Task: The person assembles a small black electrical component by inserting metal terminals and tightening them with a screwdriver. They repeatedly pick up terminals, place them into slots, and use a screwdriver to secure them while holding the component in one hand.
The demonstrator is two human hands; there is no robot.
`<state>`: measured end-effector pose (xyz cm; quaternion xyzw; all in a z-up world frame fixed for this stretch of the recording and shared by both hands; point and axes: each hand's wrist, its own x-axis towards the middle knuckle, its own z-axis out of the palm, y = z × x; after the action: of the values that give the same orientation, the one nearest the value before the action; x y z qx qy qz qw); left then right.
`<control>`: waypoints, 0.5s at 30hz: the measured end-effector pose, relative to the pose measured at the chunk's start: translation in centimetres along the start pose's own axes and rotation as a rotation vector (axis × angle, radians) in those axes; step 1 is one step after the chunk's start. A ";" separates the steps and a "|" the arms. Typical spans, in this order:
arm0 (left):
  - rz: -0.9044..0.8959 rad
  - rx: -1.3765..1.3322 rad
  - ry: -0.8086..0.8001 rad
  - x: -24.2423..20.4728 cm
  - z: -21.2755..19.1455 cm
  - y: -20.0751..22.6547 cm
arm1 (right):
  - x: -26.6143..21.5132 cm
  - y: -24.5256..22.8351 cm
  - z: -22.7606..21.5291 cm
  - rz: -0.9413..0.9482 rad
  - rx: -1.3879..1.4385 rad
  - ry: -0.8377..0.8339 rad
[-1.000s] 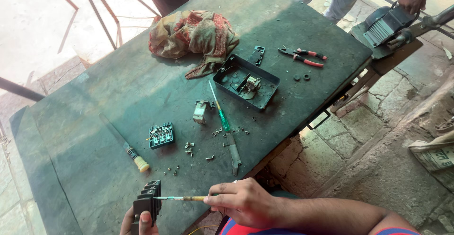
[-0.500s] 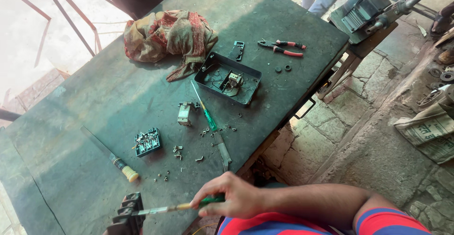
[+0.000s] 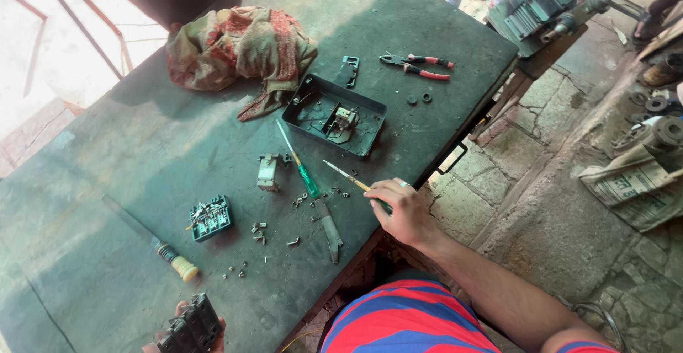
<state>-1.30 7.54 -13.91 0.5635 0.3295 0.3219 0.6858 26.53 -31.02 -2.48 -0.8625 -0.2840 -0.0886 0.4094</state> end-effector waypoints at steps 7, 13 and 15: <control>-0.015 -0.086 -0.073 1.3 4.8 2.5 | 0.7 2.0 3.6 -0.119 -0.088 -0.003; -0.052 -0.307 -0.226 2.2 12.3 6.6 | 2.5 3.0 6.3 -0.144 -0.179 -0.011; -0.068 -0.400 -0.207 0.8 12.0 9.2 | 2.8 2.8 6.2 -0.197 -0.290 0.087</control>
<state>8.30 2.91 -3.15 0.4352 0.2058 0.2980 0.8243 29.96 -26.59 -7.24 -0.8758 -0.3334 -0.2057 0.2820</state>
